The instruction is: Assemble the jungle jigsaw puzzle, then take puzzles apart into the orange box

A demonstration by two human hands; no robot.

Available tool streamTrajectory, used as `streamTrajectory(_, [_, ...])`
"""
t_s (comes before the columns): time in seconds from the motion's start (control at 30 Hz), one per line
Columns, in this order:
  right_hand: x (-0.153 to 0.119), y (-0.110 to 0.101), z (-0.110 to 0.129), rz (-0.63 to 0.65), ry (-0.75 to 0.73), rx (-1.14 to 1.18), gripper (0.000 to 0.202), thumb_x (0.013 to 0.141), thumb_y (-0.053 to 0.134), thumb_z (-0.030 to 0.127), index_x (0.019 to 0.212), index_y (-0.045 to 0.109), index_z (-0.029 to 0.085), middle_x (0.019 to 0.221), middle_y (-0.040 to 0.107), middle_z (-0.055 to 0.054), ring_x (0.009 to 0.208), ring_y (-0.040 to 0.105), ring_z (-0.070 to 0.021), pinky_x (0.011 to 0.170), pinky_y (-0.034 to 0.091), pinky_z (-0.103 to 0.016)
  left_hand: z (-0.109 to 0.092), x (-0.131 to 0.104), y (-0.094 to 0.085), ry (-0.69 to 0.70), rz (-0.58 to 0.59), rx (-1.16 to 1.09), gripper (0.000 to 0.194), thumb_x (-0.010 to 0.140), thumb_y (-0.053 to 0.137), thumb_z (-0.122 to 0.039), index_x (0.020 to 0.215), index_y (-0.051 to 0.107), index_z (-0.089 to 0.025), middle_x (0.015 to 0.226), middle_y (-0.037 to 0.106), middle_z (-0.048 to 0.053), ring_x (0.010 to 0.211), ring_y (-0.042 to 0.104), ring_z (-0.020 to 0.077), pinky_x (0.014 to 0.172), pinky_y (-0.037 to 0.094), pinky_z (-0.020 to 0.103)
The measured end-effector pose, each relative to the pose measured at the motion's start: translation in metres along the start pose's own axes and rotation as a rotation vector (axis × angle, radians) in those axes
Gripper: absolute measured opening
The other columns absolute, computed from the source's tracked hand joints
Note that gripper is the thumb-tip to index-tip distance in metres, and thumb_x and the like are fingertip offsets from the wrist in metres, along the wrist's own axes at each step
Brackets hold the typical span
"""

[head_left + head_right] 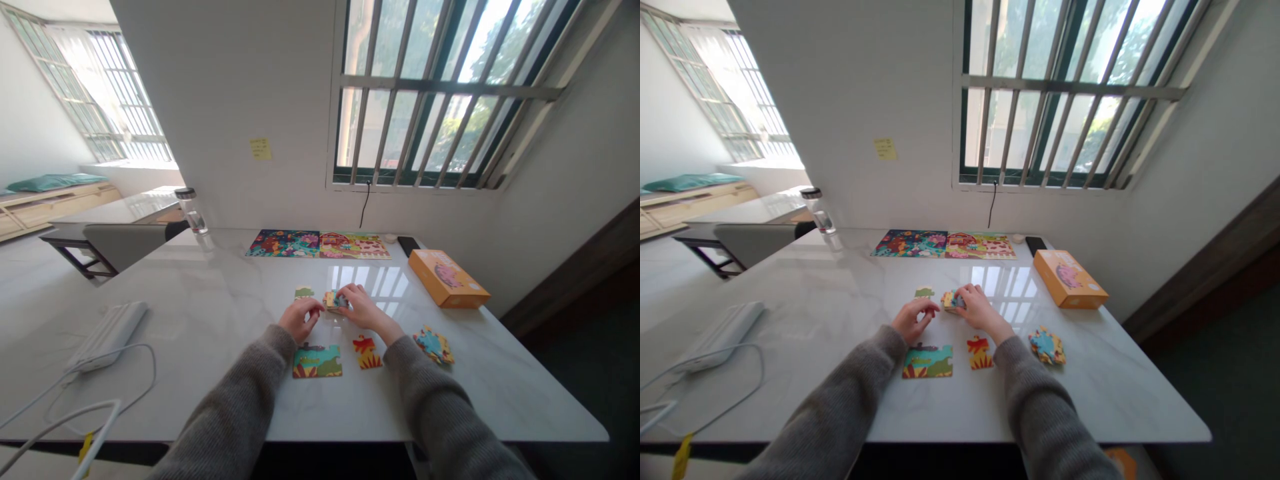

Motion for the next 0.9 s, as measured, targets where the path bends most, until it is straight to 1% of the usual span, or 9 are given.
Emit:
streamTrajectory(0.2, [-0.002,0.0,-0.007,-0.03,-0.001,0.055,0.027,0.082,0.067,0.014,0.107,0.059,0.021,0.107,0.057,-0.006,0.1,0.049,-0.0222,0.092,0.043,-0.036,-0.001,0.001,0.0,-0.002,0.005,0.007,0.021,0.086,0.05,-0.013,0.093,0.069,-0.018,0.076,0.065,0.004,0.075,0.059,0.0169,0.075,0.049,0.03])
streamTrajectory(0.43, [-0.005,-0.005,-0.008,-0.057,0.036,0.137,0.034,0.079,0.072,0.016,0.109,0.059,0.021,0.108,0.057,-0.005,0.099,0.05,-0.0218,0.091,0.043,-0.037,0.001,0.0,0.001,-0.02,0.005,0.002,0.022,0.086,0.05,-0.013,0.095,0.069,-0.019,0.078,0.066,0.003,0.074,0.06,0.0166,0.078,0.05,0.032])
streamTrajectory(0.57, [-0.005,-0.005,-0.011,-0.069,0.057,0.201,0.039,0.077,0.073,0.016,0.114,0.059,0.021,0.107,0.058,-0.005,0.099,0.051,-0.0215,0.09,0.045,-0.037,0.003,0.0,0.002,-0.035,0.003,-0.003,0.023,0.085,0.052,-0.012,0.099,0.069,-0.019,0.079,0.066,0.003,0.075,0.061,0.0167,0.075,0.049,0.03])
streamTrajectory(0.77, [-0.006,-0.003,-0.021,-0.148,0.121,0.334,0.045,0.079,0.07,0.02,0.122,0.057,0.02,0.107,0.055,-0.006,0.096,0.052,-0.0194,0.086,0.048,-0.035,0.003,0.001,0.002,-0.05,-0.002,-0.044,0.022,0.087,0.05,-0.014,0.1,0.068,-0.018,0.079,0.067,0.003,0.074,0.062,0.0161,0.074,0.049,0.029])
streamTrajectory(0.9, [-0.008,0.002,-0.025,-0.107,0.125,0.353,0.052,0.076,0.07,0.017,0.126,0.056,0.022,0.107,0.055,-0.005,0.095,0.053,-0.0187,0.088,0.048,-0.036,0.001,0.002,0.002,-0.045,0.0,-0.054,0.022,0.086,0.05,-0.014,0.099,0.068,-0.017,0.079,0.067,0.003,0.074,0.062,0.0165,0.073,0.049,0.03])
Point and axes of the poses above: each hand's wrist, its own x-axis towards the middle knuckle, its own y-axis out of the palm, z = x × y, the point moved 3 cm from there along x, towards the middle knuckle
